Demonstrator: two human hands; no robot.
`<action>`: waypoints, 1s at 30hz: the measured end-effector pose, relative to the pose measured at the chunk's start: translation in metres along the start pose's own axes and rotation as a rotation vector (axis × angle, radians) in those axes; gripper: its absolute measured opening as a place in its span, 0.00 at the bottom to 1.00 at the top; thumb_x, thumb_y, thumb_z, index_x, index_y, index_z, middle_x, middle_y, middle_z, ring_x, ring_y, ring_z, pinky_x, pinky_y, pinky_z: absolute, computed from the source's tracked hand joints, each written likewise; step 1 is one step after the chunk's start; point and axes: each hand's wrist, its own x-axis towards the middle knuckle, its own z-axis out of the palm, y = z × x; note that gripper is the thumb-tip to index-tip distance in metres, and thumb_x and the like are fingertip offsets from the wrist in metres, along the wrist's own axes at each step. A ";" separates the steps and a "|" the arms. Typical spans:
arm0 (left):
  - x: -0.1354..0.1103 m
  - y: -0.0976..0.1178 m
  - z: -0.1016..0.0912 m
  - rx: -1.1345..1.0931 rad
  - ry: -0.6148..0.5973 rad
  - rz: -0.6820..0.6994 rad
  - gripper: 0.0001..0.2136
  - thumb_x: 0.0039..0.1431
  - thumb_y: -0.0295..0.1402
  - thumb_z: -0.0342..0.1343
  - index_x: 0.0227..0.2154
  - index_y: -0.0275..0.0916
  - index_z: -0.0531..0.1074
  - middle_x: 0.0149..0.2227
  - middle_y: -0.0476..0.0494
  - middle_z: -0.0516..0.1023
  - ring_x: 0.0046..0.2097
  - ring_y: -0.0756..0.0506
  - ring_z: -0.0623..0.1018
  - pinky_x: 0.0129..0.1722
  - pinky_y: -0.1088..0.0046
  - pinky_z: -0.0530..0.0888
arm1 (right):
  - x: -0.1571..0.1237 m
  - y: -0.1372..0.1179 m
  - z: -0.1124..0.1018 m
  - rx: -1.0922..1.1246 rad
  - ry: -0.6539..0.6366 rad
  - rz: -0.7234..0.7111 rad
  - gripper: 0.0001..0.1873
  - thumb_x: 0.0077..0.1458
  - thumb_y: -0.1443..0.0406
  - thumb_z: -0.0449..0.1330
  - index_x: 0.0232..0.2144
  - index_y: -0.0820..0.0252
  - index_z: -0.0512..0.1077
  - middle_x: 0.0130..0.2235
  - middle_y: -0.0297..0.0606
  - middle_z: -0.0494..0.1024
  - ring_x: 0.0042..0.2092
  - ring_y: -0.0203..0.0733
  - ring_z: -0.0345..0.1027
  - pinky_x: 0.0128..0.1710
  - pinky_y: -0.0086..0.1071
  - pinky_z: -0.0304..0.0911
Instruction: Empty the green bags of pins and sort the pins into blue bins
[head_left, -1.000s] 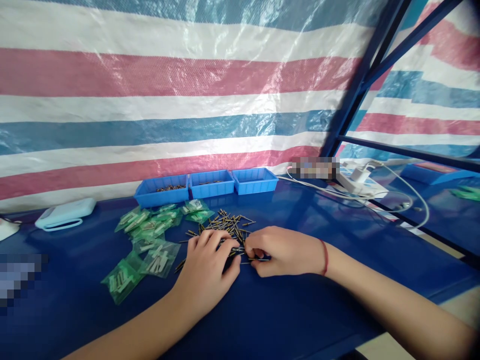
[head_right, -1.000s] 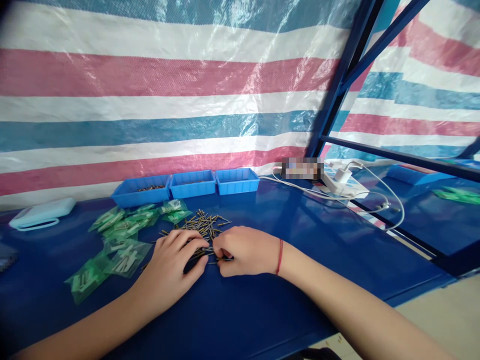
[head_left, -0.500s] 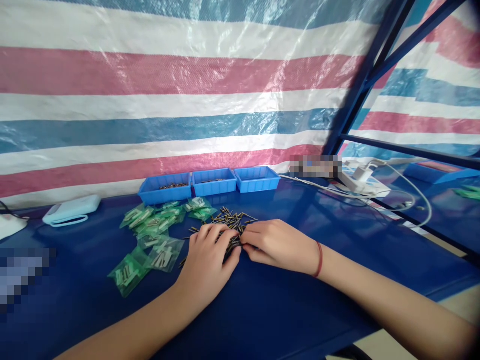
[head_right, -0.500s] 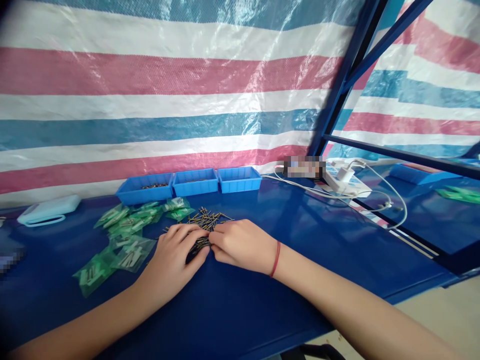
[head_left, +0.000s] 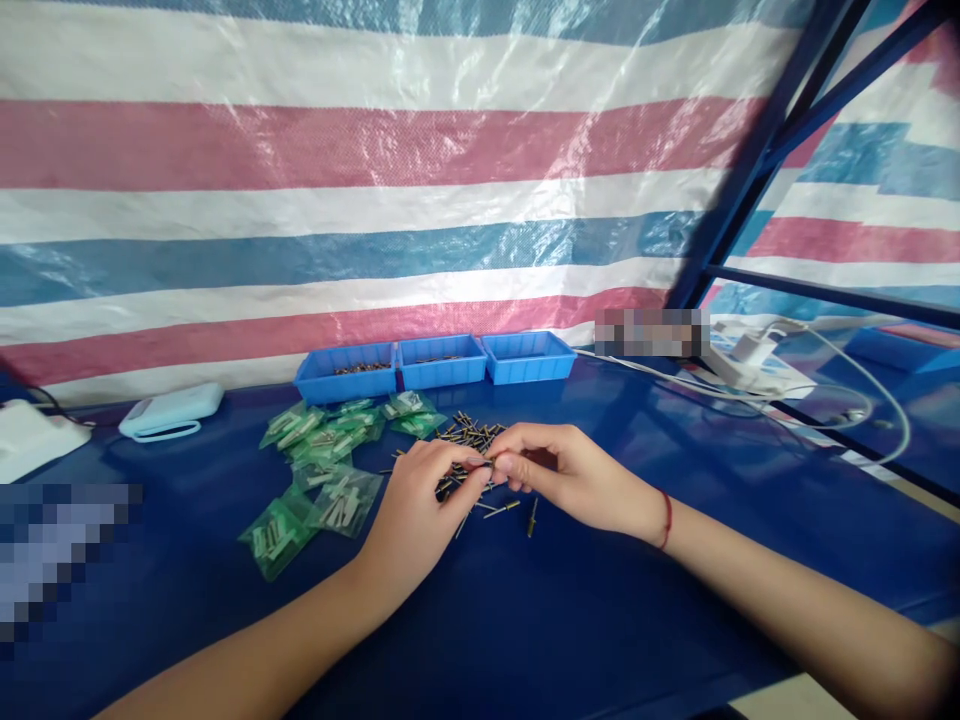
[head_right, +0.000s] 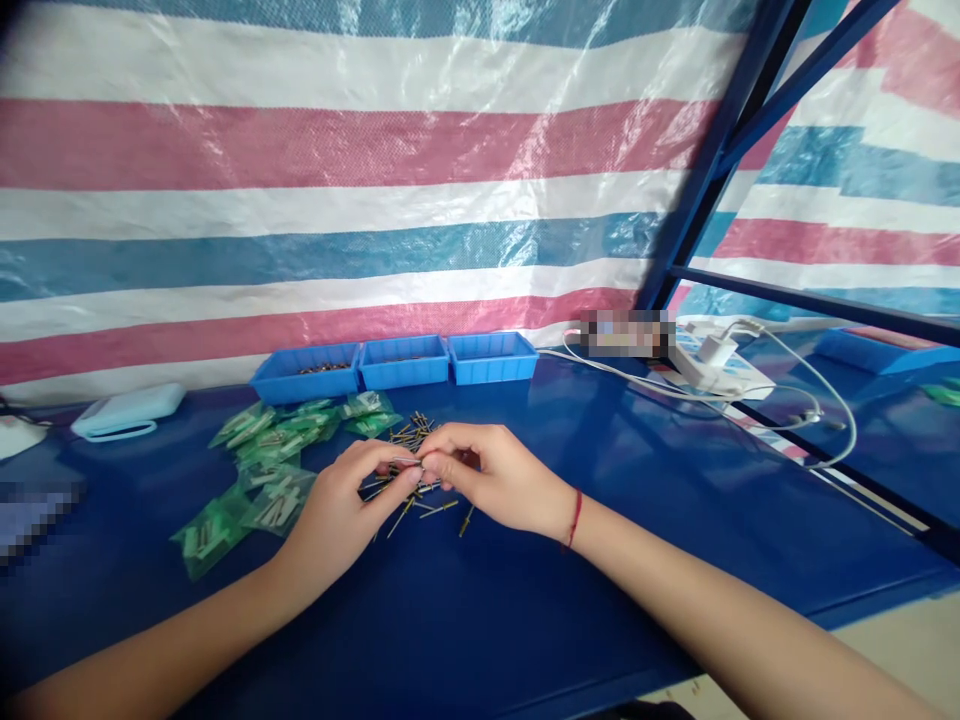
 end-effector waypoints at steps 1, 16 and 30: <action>0.000 0.001 0.000 -0.007 0.020 0.003 0.03 0.58 0.31 0.55 0.33 0.42 0.73 0.34 0.48 0.78 0.38 0.46 0.75 0.39 0.67 0.70 | 0.000 0.001 0.000 0.029 0.006 0.005 0.13 0.58 0.58 0.56 0.37 0.62 0.72 0.33 0.38 0.76 0.32 0.34 0.69 0.34 0.30 0.67; 0.000 0.005 -0.002 0.017 0.065 -0.071 0.09 0.61 0.37 0.51 0.27 0.40 0.66 0.26 0.52 0.70 0.29 0.49 0.71 0.33 0.72 0.64 | 0.005 0.006 0.001 0.185 0.041 0.083 0.15 0.55 0.55 0.60 0.33 0.64 0.71 0.29 0.33 0.72 0.28 0.30 0.63 0.29 0.26 0.61; 0.000 0.005 0.000 0.063 0.011 0.005 0.07 0.63 0.32 0.48 0.30 0.40 0.67 0.28 0.52 0.71 0.32 0.49 0.71 0.35 0.71 0.62 | 0.006 0.007 0.002 0.232 0.122 0.134 0.16 0.56 0.54 0.58 0.28 0.63 0.69 0.28 0.33 0.72 0.26 0.29 0.63 0.26 0.25 0.60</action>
